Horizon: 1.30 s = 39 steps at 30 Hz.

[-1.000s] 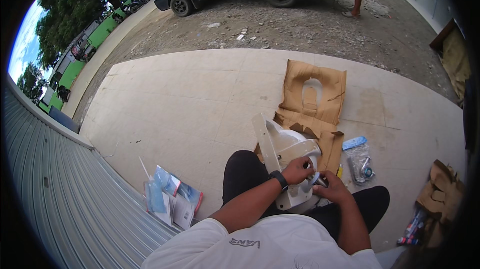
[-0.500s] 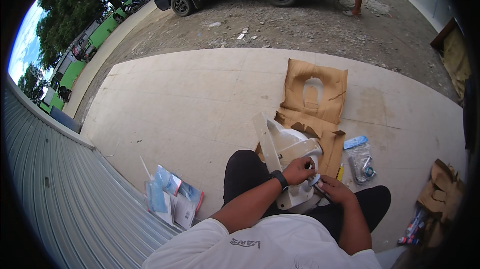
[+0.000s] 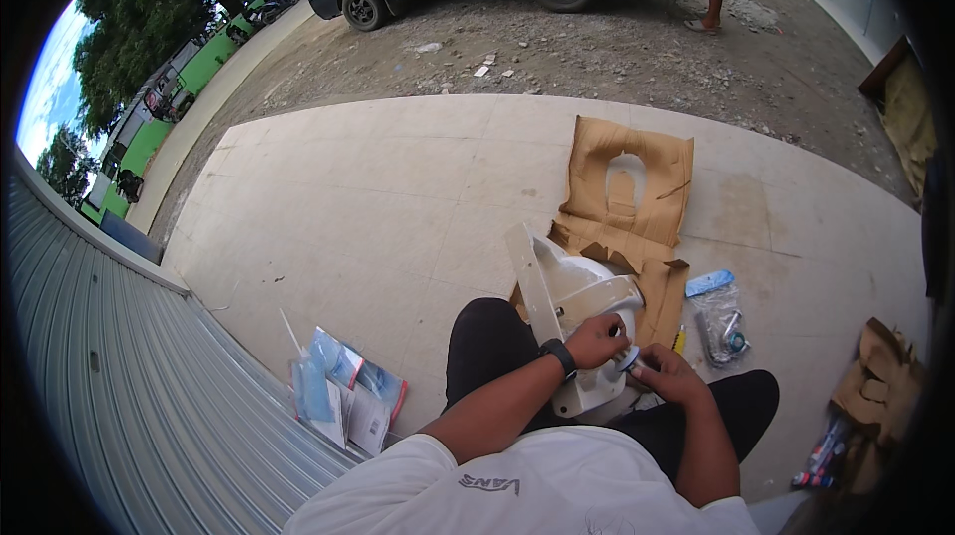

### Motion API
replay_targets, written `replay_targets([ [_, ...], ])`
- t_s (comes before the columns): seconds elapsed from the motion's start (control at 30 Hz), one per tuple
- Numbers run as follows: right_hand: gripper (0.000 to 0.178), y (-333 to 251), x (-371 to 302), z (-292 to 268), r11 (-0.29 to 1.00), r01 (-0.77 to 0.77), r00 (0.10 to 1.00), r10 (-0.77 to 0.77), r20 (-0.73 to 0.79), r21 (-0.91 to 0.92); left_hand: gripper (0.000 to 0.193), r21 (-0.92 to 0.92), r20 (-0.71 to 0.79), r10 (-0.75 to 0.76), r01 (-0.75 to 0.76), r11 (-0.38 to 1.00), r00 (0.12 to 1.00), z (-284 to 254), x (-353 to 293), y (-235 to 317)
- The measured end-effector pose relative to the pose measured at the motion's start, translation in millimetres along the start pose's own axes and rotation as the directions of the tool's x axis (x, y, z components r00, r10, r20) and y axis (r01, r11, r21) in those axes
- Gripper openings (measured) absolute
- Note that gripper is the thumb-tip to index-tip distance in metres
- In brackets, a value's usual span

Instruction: The person sits on the floor and installs a chrome faucet onto a white ceramic sink. They insert the faucet through the sink hole, then use a utility knife to open a plastic bag containing mounting hardware. The person attaches the mounting nut and a metal pipe to the faucet assembly.

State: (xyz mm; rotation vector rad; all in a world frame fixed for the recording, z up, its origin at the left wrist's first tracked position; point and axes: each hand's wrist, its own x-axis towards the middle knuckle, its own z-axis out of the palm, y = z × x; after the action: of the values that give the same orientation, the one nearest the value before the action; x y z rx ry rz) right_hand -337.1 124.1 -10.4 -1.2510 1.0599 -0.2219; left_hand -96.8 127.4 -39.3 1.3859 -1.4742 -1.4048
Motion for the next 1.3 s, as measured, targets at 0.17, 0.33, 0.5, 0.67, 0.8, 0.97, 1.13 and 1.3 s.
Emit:
replay_targets([
  [0.17,0.060,-4,-8,5,0.882,0.198,0.949,-0.282,-0.142,-0.428,0.028,0.011,-0.040,-0.192,0.193,0.981,0.981,0,3,9],
  [0.33,0.059,0,-1,-7,0.996,-0.002,1.000,0.003,0.014,-0.086,0.030,0.047,-0.007,0.084,-0.083,0.995,0.996,1,-2,10],
  [0.5,0.049,4,0,-9,0.999,0.036,0.993,-0.040,0.111,0.034,0.030,-0.010,-0.009,0.023,-0.024,1.000,1.000,0,-4,13],
  [0.67,0.059,-17,-11,10,0.925,0.067,0.986,-0.118,-0.117,-0.373,0.036,0.059,-0.046,-0.055,0.058,0.997,0.997,0,0,10],
  [0.8,0.060,-14,-8,14,0.840,0.165,0.938,-0.295,-0.179,-0.517,0.031,0.116,-0.097,-0.019,0.031,0.993,0.995,2,3,4],
  [0.97,0.049,4,4,1,0.998,0.011,1.000,-0.011,0.000,0.062,0.032,-0.003,-0.055,0.008,-0.008,1.000,0.998,1,-1,3],
  [1.13,0.048,-12,-8,6,0.917,0.149,0.965,-0.217,-0.149,-0.370,0.033,0.060,-0.096,-0.031,0.036,0.998,0.995,0,0,6],
  [1.3,0.051,-23,-13,17,0.794,0.228,0.900,-0.393,-0.189,-0.564,0.034,0.059,-0.114,-0.046,0.053,0.997,0.992,0,4,5],
])
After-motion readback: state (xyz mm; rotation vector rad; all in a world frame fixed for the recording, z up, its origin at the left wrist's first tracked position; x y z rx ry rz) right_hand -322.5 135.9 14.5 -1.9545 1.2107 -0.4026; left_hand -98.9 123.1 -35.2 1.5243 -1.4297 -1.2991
